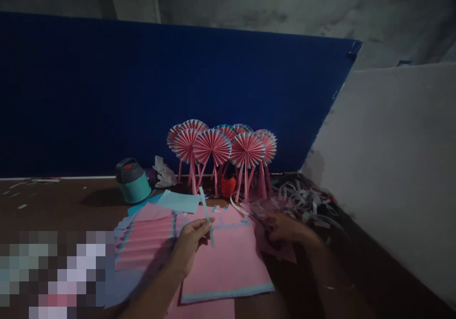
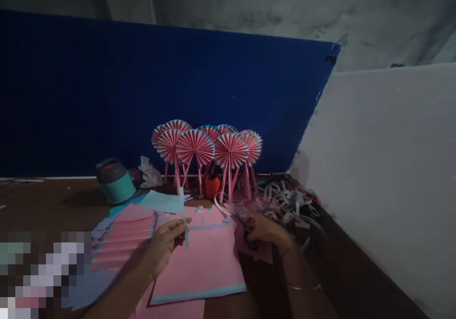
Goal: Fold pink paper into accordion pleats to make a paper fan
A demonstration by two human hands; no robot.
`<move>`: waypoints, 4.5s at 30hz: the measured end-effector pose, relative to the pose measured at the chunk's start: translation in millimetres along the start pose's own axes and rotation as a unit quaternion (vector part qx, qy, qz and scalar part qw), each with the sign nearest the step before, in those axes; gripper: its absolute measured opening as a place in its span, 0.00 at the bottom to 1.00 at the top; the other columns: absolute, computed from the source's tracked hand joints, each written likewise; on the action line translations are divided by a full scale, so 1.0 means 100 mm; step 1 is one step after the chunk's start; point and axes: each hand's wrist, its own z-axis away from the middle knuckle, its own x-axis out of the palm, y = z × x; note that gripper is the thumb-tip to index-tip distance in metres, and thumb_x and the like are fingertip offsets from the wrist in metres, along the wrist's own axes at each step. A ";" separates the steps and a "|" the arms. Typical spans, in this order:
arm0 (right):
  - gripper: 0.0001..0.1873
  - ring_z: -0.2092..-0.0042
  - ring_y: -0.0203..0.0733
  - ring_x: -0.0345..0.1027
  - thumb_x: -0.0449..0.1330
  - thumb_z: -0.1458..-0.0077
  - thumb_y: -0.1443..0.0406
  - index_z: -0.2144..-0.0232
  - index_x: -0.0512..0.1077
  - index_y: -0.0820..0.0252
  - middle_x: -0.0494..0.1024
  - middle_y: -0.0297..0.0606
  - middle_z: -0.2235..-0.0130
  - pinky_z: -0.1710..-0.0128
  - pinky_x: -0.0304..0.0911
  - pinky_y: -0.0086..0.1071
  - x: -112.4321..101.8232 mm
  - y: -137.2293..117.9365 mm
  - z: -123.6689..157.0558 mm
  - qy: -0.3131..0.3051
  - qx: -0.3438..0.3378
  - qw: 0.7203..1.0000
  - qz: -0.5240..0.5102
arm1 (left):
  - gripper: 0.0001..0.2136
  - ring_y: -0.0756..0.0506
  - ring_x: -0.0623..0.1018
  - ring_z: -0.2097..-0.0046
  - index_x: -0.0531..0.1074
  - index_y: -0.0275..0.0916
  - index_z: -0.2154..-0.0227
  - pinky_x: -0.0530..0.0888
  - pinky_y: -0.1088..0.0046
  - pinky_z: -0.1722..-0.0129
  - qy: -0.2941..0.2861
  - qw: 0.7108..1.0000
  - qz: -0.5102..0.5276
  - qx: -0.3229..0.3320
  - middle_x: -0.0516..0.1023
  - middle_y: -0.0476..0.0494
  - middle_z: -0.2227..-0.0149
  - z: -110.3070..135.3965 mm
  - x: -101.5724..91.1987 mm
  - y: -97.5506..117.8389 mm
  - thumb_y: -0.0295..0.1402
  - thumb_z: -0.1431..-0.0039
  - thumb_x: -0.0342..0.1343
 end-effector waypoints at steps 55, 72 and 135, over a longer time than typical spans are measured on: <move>0.21 0.60 0.40 0.65 0.58 0.58 0.74 0.58 0.68 0.59 0.71 0.37 0.59 0.61 0.61 0.30 0.58 -0.65 -0.22 0.044 -0.158 0.982 -0.093 | 0.08 0.45 0.68 0.60 0.73 0.43 0.65 0.58 0.66 0.61 -0.157 0.618 -0.700 0.321 0.75 0.47 0.63 0.21 -0.36 -0.02 0.25 0.42 0.51; 0.08 0.62 0.41 0.65 0.55 0.57 0.76 0.76 0.70 0.61 0.70 0.39 0.65 0.60 0.62 0.32 0.63 -0.56 -0.30 0.146 -0.176 0.973 0.030 | 0.07 0.44 0.68 0.60 0.73 0.42 0.65 0.60 0.65 0.61 -0.167 0.630 -0.693 0.309 0.74 0.47 0.63 0.21 -0.34 0.02 0.26 0.42 0.52; 0.06 0.63 0.40 0.63 0.59 0.50 0.67 0.78 0.73 0.59 0.73 0.37 0.69 0.62 0.52 0.33 0.94 -0.88 -0.09 0.164 -0.137 0.974 0.081 | 0.09 0.43 0.68 0.58 0.70 0.41 0.78 0.62 0.64 0.61 0.100 0.654 -0.702 0.264 0.73 0.46 0.64 0.04 -0.44 0.11 0.25 0.47 0.50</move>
